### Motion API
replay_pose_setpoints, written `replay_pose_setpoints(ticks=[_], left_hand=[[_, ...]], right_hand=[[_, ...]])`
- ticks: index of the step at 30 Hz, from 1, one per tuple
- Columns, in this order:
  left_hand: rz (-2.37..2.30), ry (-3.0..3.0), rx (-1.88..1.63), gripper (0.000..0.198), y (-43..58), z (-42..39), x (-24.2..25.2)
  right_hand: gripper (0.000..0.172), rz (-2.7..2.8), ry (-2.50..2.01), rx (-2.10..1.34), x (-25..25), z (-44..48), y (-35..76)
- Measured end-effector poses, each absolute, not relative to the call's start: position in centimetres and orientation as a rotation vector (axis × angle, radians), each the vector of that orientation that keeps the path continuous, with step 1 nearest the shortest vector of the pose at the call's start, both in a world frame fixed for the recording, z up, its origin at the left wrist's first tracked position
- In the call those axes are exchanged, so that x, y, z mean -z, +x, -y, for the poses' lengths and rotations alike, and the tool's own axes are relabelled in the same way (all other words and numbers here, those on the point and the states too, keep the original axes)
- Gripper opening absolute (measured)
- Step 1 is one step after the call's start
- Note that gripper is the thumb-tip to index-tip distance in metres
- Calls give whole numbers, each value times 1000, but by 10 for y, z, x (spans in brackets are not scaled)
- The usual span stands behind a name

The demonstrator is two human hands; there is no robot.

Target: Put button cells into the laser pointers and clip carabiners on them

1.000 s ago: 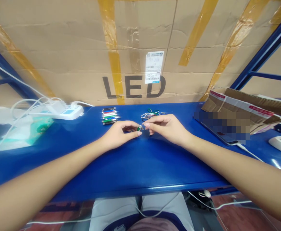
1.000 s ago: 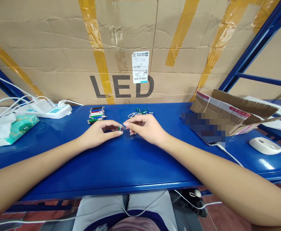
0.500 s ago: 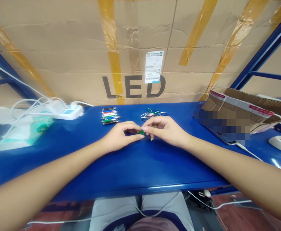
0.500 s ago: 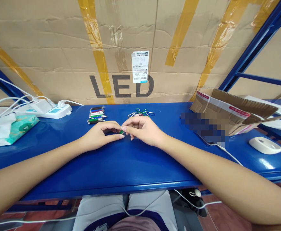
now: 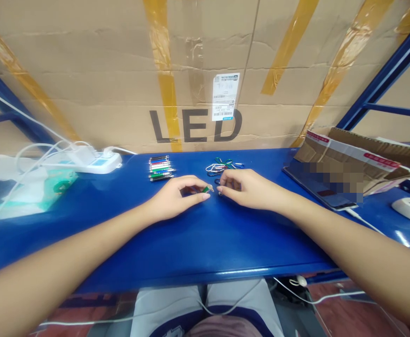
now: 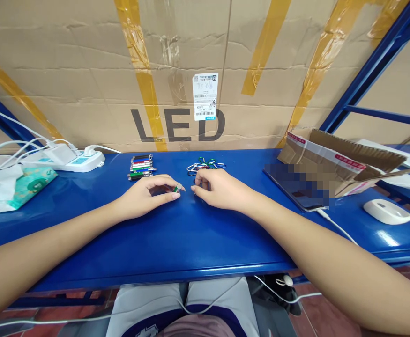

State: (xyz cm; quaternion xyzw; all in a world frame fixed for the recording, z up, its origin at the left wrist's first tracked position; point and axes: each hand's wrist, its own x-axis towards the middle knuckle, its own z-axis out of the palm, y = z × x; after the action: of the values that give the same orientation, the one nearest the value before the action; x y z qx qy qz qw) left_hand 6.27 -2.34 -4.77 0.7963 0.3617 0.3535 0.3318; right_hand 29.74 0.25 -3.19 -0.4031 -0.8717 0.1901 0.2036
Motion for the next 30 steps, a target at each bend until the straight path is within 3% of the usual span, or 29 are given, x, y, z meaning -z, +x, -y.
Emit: replay_pose_setpoints(ticks=[6,13,17,23,30], left_hand=[[-958,2058,-912,30,62,24,47],[-882,1950,-899,24,65,26,48],[-846,1907,-896,22,66,26,51],[-880,1902,-868,25,68,29,46],[-841,1686,-637,29,65,31,38]], right_hand=[[20,2677,-1123,-333,35,0,297],[39,2318,-914,-651,36,2,289],[37,2220,-785,-670,33,10,285],[27,2374,-680,-411,32,12,287],[30,2466,-530,-427,26,8,295]])
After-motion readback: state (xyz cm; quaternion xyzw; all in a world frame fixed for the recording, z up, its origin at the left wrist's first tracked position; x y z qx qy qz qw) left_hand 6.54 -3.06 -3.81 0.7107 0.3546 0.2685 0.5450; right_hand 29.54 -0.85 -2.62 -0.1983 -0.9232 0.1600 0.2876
